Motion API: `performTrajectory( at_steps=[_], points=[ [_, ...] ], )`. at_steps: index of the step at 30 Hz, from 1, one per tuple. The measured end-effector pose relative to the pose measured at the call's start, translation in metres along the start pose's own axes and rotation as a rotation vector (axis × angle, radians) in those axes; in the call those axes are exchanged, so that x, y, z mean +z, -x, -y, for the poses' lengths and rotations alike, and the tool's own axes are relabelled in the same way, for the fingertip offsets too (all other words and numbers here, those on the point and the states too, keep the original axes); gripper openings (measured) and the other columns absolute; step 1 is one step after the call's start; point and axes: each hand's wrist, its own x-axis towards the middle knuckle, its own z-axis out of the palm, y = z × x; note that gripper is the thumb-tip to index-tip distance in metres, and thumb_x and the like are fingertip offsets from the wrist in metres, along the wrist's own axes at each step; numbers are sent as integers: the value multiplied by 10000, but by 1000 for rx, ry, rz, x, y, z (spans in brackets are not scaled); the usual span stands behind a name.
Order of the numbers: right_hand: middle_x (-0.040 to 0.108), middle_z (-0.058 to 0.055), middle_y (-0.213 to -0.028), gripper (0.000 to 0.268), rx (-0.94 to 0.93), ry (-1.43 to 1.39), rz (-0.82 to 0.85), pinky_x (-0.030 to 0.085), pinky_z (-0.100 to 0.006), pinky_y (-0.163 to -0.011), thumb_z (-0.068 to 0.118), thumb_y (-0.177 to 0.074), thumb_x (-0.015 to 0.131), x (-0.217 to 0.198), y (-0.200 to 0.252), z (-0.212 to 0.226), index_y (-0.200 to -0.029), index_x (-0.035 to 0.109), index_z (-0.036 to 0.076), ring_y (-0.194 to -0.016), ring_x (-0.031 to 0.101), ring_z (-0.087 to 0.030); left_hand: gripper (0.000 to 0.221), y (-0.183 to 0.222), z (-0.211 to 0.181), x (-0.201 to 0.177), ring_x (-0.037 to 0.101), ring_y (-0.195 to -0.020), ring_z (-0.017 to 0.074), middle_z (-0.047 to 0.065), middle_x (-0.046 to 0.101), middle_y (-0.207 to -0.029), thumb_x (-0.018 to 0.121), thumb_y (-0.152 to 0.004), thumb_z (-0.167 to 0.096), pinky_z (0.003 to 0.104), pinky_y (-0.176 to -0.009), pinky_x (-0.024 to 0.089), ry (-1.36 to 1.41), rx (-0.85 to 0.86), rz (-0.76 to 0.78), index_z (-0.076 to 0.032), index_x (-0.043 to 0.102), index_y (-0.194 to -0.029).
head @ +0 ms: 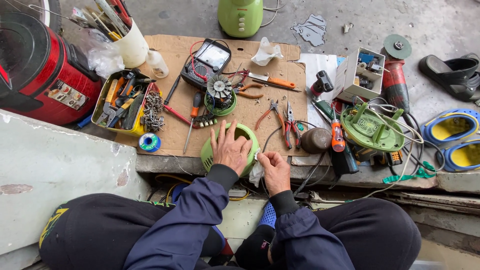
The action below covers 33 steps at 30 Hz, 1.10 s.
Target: Disassembling and cleaning a blender motor and housing
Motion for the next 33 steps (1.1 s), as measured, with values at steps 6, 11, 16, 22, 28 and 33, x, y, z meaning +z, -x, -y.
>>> performTrajectory(
  at_steps=[6, 11, 16, 22, 28, 33],
  points=[
    [766, -2, -785, 166, -2, -26, -17, 472, -192, -677, 217, -941, 920, -2, 2, 8, -1018, 822, 107, -753, 606, -55, 406, -17, 47, 12, 557, -1456, 383, 103, 637, -1447, 540, -1173, -436, 562, -1254, 412, 327, -95, -390, -198, 629, -856],
    [809, -55, -907, 270, -31, -92, 2, 587, -229, -733, 161, -960, 891, -2, 7, 24, -1205, 811, 80, -790, 693, -90, 685, -5, 79, -16, 471, -1545, 346, 92, 501, -1520, 888, -857, -193, 514, -1335, 370, 571, -416, -599, -265, 571, -1460],
    [806, -80, -953, 250, -33, -157, -6, 642, -269, -732, 128, -974, 855, 1, 8, 21, -1213, 829, 57, -793, 750, -138, 1102, 33, 15, -67, 226, -1663, 541, 366, 179, -1792, 699, -791, -128, 685, -1333, 213, 637, -192, 32, -183, 231, -1787],
    [818, -74, -1007, 278, 50, -222, 3, 648, -258, -760, 142, -951, 874, 5, 5, 8, -1216, 831, 70, -836, 766, -142, 1528, 32, 41, -29, 192, -1669, 547, 300, 91, -1844, 991, -694, -402, 734, -1317, 208, 214, -78, 207, -257, -33, -1819],
    [803, -66, -1004, 284, 24, -211, 15, 653, -253, -774, 132, -958, 868, 11, 4, 5, -1229, 821, 61, -864, 771, -145, 1443, 24, 23, -25, 545, -1438, 443, 159, 523, -1521, 975, -672, -563, 641, -1160, 509, 243, -137, 82, -238, 143, -1805],
    [802, -52, -966, 260, 19, -189, -13, 628, -236, -769, 123, -946, 877, 13, 8, 4, -1190, 819, 55, -858, 743, -120, 1430, 16, 28, -27, 553, -1407, 465, 172, 509, -1454, 1002, -607, -644, 637, -1103, 546, 153, -100, 86, -217, 289, -1771]
  ],
)
